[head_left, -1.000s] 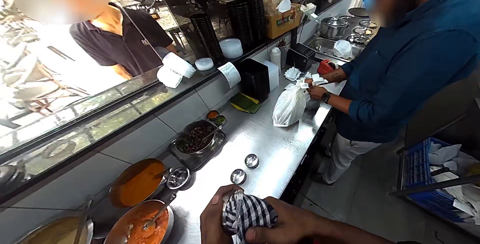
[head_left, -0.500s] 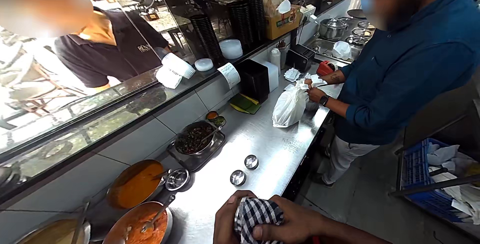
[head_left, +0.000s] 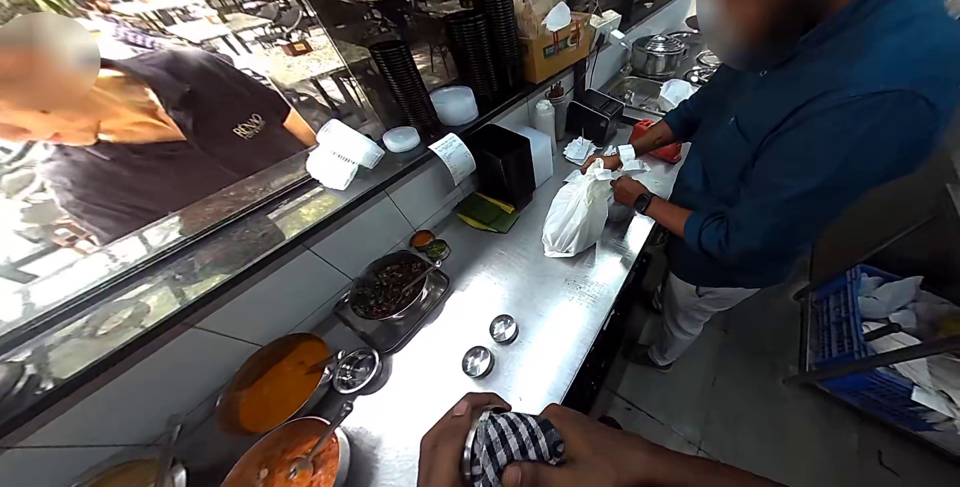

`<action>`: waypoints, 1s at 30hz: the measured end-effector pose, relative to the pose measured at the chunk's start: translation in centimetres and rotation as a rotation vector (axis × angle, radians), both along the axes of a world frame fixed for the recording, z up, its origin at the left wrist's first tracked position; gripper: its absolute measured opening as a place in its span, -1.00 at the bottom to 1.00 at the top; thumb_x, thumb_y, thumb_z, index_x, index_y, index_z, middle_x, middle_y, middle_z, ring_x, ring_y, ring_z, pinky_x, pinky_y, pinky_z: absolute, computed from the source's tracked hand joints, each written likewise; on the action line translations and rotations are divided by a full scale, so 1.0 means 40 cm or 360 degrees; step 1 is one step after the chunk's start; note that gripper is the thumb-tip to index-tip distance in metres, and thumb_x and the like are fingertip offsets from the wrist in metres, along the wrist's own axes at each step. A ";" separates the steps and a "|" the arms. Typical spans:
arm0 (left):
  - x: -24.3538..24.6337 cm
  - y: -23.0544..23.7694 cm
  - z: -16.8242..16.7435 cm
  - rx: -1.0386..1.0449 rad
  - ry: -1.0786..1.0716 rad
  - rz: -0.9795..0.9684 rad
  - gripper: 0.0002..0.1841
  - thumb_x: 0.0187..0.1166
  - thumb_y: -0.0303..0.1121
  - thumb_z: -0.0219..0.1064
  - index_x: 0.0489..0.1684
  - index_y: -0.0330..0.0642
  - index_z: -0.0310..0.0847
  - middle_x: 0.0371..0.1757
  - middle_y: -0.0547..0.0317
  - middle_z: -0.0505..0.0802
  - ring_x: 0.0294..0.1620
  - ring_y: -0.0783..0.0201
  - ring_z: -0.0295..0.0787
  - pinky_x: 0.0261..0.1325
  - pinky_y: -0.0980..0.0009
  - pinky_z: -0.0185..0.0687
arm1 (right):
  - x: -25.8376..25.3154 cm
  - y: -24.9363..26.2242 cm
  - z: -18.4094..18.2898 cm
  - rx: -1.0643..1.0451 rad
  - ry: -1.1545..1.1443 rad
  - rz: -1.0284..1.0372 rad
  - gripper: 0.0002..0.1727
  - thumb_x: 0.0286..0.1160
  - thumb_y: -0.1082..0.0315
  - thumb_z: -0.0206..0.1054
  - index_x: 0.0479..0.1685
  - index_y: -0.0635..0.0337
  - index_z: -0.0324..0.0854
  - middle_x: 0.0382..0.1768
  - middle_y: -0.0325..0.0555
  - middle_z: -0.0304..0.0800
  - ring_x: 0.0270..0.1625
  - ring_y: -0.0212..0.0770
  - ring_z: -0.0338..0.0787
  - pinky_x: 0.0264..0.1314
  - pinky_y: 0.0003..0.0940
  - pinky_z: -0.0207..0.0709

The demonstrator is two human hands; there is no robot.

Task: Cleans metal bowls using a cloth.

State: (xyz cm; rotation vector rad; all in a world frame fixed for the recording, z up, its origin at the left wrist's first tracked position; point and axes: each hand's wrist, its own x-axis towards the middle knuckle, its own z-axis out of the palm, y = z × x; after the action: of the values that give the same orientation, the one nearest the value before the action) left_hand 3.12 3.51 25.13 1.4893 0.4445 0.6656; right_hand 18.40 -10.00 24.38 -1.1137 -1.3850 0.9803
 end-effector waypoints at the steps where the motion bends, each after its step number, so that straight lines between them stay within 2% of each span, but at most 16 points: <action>1: 0.003 -0.004 0.005 -0.0072 -0.0039 -0.0026 -0.39 0.81 -0.19 -0.30 -0.11 -0.34 0.77 -0.23 0.01 0.89 -0.19 0.26 0.84 -0.01 0.33 0.78 | 0.005 0.004 0.005 0.0023 0.0139 0.0094 -0.55 0.76 0.04 0.23 -0.11 0.35 0.69 -0.33 -0.07 0.81 -0.21 -0.34 0.83 -0.07 -0.29 0.73; 4: 0.019 -0.006 0.019 -0.0169 -0.0155 0.0022 -0.35 0.82 -0.11 -0.35 -0.08 -0.33 0.73 -0.20 0.04 0.89 -0.16 0.29 0.84 0.01 0.39 0.77 | 0.009 0.012 0.024 0.0061 0.0144 0.0131 -0.51 0.77 0.02 0.20 0.03 0.38 0.66 -0.22 -0.05 0.82 -0.09 -0.35 0.83 0.09 -0.29 0.73; 7: 0.024 -0.004 0.013 -0.0022 -0.0111 0.0233 -0.38 0.80 -0.16 -0.37 -0.02 -0.34 0.69 -0.15 0.15 0.89 -0.09 0.37 0.81 0.11 0.45 0.72 | -0.001 0.020 0.020 0.0039 -0.0524 -0.0234 -0.39 0.66 -0.22 0.23 -0.01 0.25 0.72 -0.25 0.00 0.86 -0.11 -0.12 0.88 -0.02 0.02 0.68; 9: 0.020 -0.018 0.030 0.0164 -0.0034 0.0391 -0.46 0.79 -0.30 -0.35 0.00 -0.37 0.66 -0.14 0.22 0.86 -0.08 0.43 0.79 0.12 0.48 0.71 | -0.012 0.023 0.000 0.0012 -0.0904 -0.0436 -0.30 0.60 -0.36 0.18 -0.01 0.19 0.72 -0.31 -0.03 0.83 -0.17 -0.07 0.86 -0.11 0.04 0.65; 11: 0.012 -0.018 0.046 0.0390 0.0032 0.0444 -0.51 0.77 -0.38 -0.27 -0.05 -0.39 0.68 -0.20 0.19 0.85 -0.16 0.40 0.79 0.02 0.46 0.73 | -0.035 0.017 -0.013 0.0002 -0.0995 -0.0516 -0.30 0.58 -0.38 0.18 -0.01 0.15 0.74 -0.36 -0.06 0.83 -0.25 -0.09 0.85 -0.19 0.00 0.64; 13: -0.001 0.000 0.045 0.0556 0.0078 0.0427 -0.54 0.77 -0.40 -0.20 -0.11 -0.38 0.72 -0.26 0.19 0.87 -0.23 0.40 0.80 -0.07 0.47 0.75 | -0.061 0.009 -0.006 -0.0039 -0.0786 -0.0428 -0.38 0.62 -0.29 0.21 -0.01 0.15 0.74 -0.33 -0.05 0.86 -0.21 -0.11 0.88 -0.15 0.02 0.66; 15: -0.006 0.016 0.035 0.0577 0.0037 0.0392 -0.54 0.76 -0.40 -0.18 -0.14 -0.38 0.74 -0.29 0.20 0.88 -0.26 0.43 0.80 -0.10 0.49 0.75 | -0.058 0.013 0.007 -0.0056 -0.0416 -0.0220 -0.46 0.70 -0.14 0.24 -0.08 0.25 0.74 -0.26 0.03 0.87 -0.10 -0.10 0.88 0.02 0.04 0.69; 17: 0.004 0.016 0.027 0.0501 -0.0115 0.0371 -0.52 0.78 -0.33 -0.17 -0.12 -0.39 0.74 -0.23 0.21 0.90 -0.19 0.44 0.82 0.00 0.49 0.76 | -0.033 0.028 0.022 -0.0033 0.0020 -0.0049 -0.54 0.73 0.02 0.26 -0.09 0.34 0.73 -0.28 -0.02 0.85 -0.14 -0.23 0.86 0.01 -0.15 0.73; 18: 0.011 0.007 0.029 0.0464 -0.0188 0.0382 -0.51 0.80 -0.26 -0.16 -0.09 -0.37 0.74 -0.18 0.25 0.90 -0.13 0.47 0.82 0.06 0.51 0.75 | -0.022 0.033 0.030 -0.0060 0.0317 0.0047 -0.58 0.75 0.08 0.24 0.02 0.36 0.68 -0.21 -0.08 0.85 -0.10 -0.32 0.85 0.06 -0.25 0.74; 20: 0.030 -0.013 0.035 0.0518 -0.0282 0.0463 -0.43 0.84 -0.05 -0.14 -0.01 -0.35 0.72 -0.09 0.31 0.89 -0.03 0.52 0.80 0.15 0.55 0.71 | -0.006 0.035 0.049 -0.0224 0.0987 0.0201 -0.61 0.76 0.09 0.21 0.31 0.17 0.55 0.01 -0.26 0.85 0.08 -0.40 0.83 0.26 -0.31 0.72; 22: 0.046 -0.015 0.028 0.0611 -0.0300 0.0541 -0.33 0.83 0.09 -0.15 0.01 -0.41 0.70 -0.05 0.27 0.89 0.02 0.54 0.79 0.20 0.56 0.70 | -0.007 0.034 0.067 -0.0355 0.1417 0.0176 -0.64 0.72 0.05 0.24 0.31 0.01 0.55 0.05 -0.32 0.88 0.16 -0.39 0.83 0.37 -0.28 0.68; 23: 0.048 -0.011 0.022 0.0631 -0.0292 0.0564 -0.30 0.82 0.10 -0.15 -0.01 -0.45 0.69 -0.06 0.25 0.89 0.02 0.55 0.79 0.20 0.58 0.68 | -0.016 0.032 0.070 -0.0373 0.1459 0.0124 -0.66 0.74 0.06 0.22 0.30 0.02 0.54 0.05 -0.33 0.88 0.16 -0.39 0.84 0.38 -0.29 0.67; 25: 0.042 0.005 0.009 0.0620 -0.0279 0.0561 -0.31 0.82 0.07 -0.15 -0.06 -0.50 0.68 -0.09 0.19 0.89 -0.01 0.52 0.80 0.19 0.58 0.69 | -0.050 0.024 0.061 -0.0301 0.1134 -0.0039 -0.67 0.77 0.19 0.19 0.30 0.20 0.52 0.00 -0.28 0.86 0.10 -0.43 0.83 0.33 -0.34 0.70; 27: 0.027 0.022 -0.001 0.0580 -0.0264 0.0521 -0.37 0.82 -0.04 -0.17 -0.07 -0.47 0.70 -0.10 0.16 0.89 -0.02 0.46 0.81 0.19 0.52 0.70 | -0.074 0.025 0.010 -0.0059 0.0438 -0.0175 -0.63 0.71 0.21 0.32 0.15 0.42 0.64 -0.08 -0.06 0.87 0.03 -0.36 0.86 0.26 -0.32 0.73; 29: 0.011 0.029 -0.005 0.0602 -0.0182 0.0492 -0.47 0.81 -0.20 -0.18 -0.08 -0.40 0.73 -0.16 0.18 0.89 -0.12 0.42 0.82 0.08 0.48 0.75 | -0.077 0.037 -0.070 0.0182 -0.0250 -0.0343 -0.58 0.61 0.08 0.42 0.05 0.33 0.73 -0.19 0.04 0.90 -0.07 -0.19 0.90 0.10 -0.12 0.75; 30: 0.006 0.025 0.000 0.0652 -0.0110 0.0478 -0.51 0.79 -0.28 -0.18 -0.09 -0.39 0.73 -0.23 0.19 0.87 -0.21 0.42 0.81 -0.03 0.48 0.76 | -0.066 0.044 -0.105 0.0261 -0.0574 -0.0398 -0.57 0.55 0.05 0.44 0.11 0.25 0.72 -0.20 0.01 0.91 -0.12 -0.15 0.91 -0.01 -0.06 0.75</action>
State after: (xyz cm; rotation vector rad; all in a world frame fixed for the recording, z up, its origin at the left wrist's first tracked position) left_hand 3.37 4.53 25.13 1.7943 0.5041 1.0916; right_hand 15.75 -8.24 20.17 -1.3443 -1.5339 0.4917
